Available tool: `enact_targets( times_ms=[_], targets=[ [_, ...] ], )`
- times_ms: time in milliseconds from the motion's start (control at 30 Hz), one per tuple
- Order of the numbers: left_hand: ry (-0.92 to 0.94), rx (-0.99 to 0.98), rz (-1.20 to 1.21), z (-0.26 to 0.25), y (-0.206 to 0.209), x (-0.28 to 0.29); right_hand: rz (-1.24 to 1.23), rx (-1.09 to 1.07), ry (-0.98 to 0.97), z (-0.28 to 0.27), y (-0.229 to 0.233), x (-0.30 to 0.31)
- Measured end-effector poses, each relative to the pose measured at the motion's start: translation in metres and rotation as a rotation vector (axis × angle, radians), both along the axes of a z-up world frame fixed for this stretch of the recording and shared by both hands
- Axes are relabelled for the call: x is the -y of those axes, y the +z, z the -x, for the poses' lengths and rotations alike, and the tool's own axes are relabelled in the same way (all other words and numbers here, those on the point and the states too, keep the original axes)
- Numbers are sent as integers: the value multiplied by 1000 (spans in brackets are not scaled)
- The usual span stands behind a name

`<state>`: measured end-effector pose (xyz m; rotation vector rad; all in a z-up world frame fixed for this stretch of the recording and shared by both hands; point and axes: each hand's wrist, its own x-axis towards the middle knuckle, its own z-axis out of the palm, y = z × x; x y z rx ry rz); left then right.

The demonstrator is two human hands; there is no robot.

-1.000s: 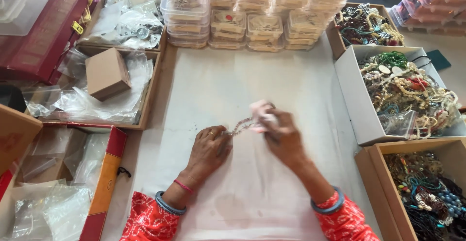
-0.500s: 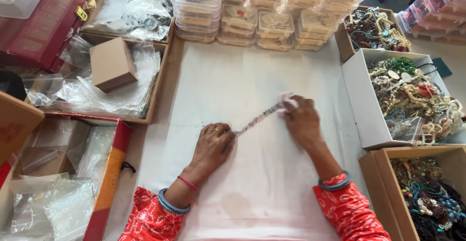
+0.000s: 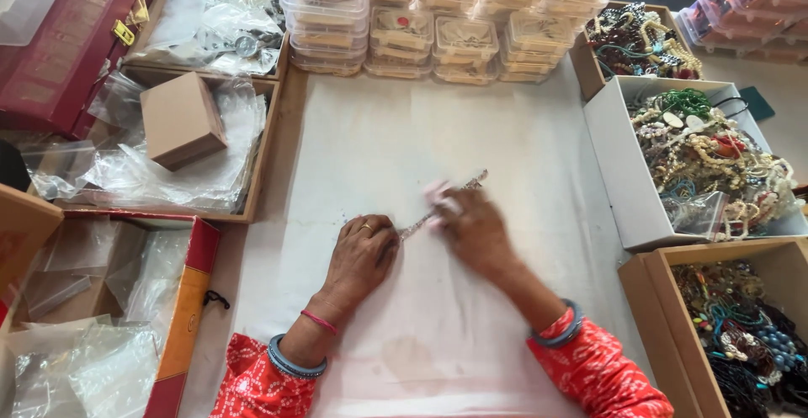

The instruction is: The person wipes a small plastic container with a pink cloth, then places it on a stack of similar containers. They then pick up a beaded necklace from a box, lay it on the table, and wipe it with the cloth.

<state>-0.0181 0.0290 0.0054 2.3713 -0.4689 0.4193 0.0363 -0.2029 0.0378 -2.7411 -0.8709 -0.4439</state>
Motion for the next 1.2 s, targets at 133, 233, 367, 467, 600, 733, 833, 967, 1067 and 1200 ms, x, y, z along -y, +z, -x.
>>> enact_targets(
  times_ms=[133,233,367,467,600,733,833,967,1067,1200],
  targets=[
    [-4,30,13,-2,-2,-1,-1,75,-155,-37,-10,59],
    [-1,33,15,-1,-2,0,114,19,-377,-38,-6,68],
    [-1,13,-2,-1,2,1,-67,40,-118,-2,-6,21],
    [-12,2,-3,-2,0,1,-31,43,99,15,-9,-8],
    [-10,19,-14,-2,-3,-1,-24,-16,64,4,-2,-1],
    [-2,26,1,-3,-2,0,-78,75,-92,-34,-15,61],
    [-5,21,-1,-2,-2,-1,109,-52,-394,-38,-9,72],
    [4,-12,-7,-1,1,1,-128,5,-109,-11,-2,35],
    [-2,-13,-7,-2,1,1,-135,-10,138,14,2,-6],
    [-15,42,-2,-2,-5,-2,16,31,215,10,-10,-12]
  ],
)
